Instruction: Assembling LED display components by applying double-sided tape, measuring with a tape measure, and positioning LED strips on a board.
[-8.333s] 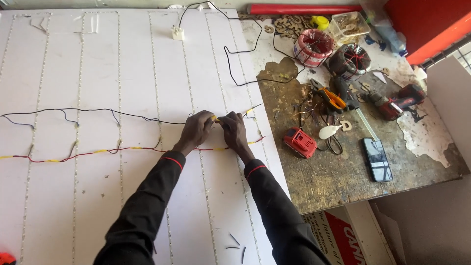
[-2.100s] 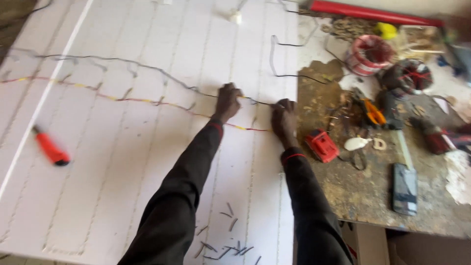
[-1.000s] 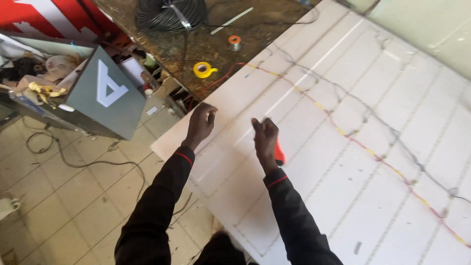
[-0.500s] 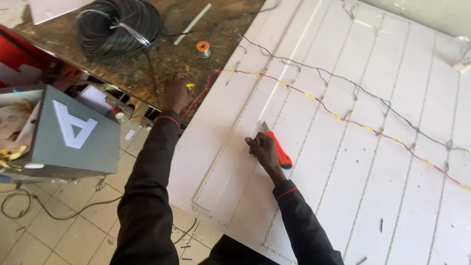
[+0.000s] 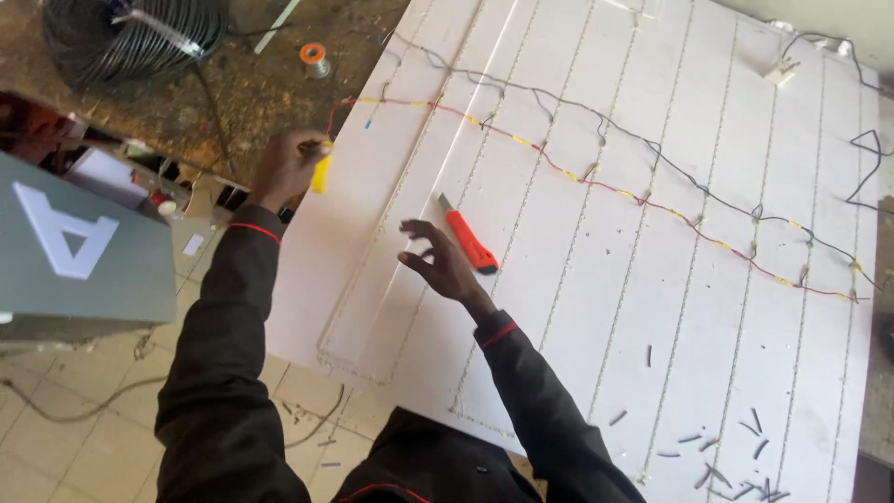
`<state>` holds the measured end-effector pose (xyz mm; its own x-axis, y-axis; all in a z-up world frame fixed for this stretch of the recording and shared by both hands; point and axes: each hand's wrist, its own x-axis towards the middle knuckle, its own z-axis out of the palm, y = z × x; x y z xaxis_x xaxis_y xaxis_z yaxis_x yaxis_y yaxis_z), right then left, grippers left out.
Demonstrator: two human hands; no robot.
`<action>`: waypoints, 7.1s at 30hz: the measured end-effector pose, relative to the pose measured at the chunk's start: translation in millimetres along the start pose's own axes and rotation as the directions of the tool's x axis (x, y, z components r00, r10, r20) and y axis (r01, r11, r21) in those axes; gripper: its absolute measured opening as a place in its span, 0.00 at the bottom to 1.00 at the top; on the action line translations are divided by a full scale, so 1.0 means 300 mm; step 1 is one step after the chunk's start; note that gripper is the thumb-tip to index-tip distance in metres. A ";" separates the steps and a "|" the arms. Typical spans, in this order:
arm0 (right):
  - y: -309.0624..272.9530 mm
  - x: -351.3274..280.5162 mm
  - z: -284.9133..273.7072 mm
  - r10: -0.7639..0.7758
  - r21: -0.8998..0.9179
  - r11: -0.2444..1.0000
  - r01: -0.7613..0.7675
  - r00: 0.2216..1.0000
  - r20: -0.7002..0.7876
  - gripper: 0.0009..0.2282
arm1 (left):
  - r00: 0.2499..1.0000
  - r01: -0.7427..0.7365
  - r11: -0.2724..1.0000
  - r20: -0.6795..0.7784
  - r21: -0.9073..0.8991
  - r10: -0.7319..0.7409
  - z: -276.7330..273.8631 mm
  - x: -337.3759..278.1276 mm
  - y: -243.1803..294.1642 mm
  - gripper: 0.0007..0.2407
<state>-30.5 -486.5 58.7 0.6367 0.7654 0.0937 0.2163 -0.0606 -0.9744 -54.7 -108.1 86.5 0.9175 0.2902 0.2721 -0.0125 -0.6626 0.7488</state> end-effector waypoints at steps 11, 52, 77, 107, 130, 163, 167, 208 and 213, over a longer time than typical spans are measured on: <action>-0.078 -0.061 0.139 -0.307 -0.142 0.942 0.304 0.952 0.000 0.26 | 0.897 0.359 0.767 -0.031 -0.532 -0.442 0.316 -0.274 0.259 0.03; -0.100 0.275 0.641 0.064 -0.149 0.936 -0.320 0.571 -0.819 0.20 | 0.993 0.040 0.811 0.115 -0.583 0.034 0.110 0.465 0.187 0.03; -0.179 0.143 0.833 0.168 -0.004 0.960 -0.279 0.588 -0.792 0.15 | 0.944 0.158 0.824 0.328 -0.544 0.035 0.486 0.697 -0.271 0.06; -0.169 0.159 0.822 0.394 0.190 0.882 -0.430 0.455 -0.798 0.24 | 0.941 -0.337 0.939 0.037 0.073 0.335 0.530 0.470 -0.216 0.19; -0.206 0.184 0.785 0.011 -0.005 1.000 -0.025 0.620 -0.784 0.17 | 0.744 -0.542 0.782 0.608 0.307 0.277 0.396 0.334 -0.200 0.42; -0.196 0.210 0.865 0.100 0.019 0.980 -0.197 0.412 -0.906 0.11 | 0.764 -0.632 0.717 0.387 0.294 0.516 0.423 0.246 -0.259 0.24; -0.229 0.219 0.847 0.100 0.044 0.990 -0.137 0.430 -0.897 0.13 | 0.776 -0.613 0.722 0.420 0.322 0.471 0.427 0.250 -0.252 0.25; -0.070 0.170 0.779 0.353 0.015 0.856 -0.516 0.565 -0.746 0.14 | 0.772 -0.613 0.717 0.448 0.333 0.451 0.435 0.257 -0.274 0.26; -0.099 0.167 0.819 0.258 0.036 0.922 -0.385 0.545 -0.798 0.18 | 0.776 -0.605 0.738 0.431 0.299 0.461 0.416 0.264 -0.253 0.26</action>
<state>-187.0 -289.0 42.3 0.9932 -0.1098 -0.0379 -0.0721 -0.3271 -0.9422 68.7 -121.0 -24.1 0.8772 -0.3782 0.2959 -0.4455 -0.8709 0.2075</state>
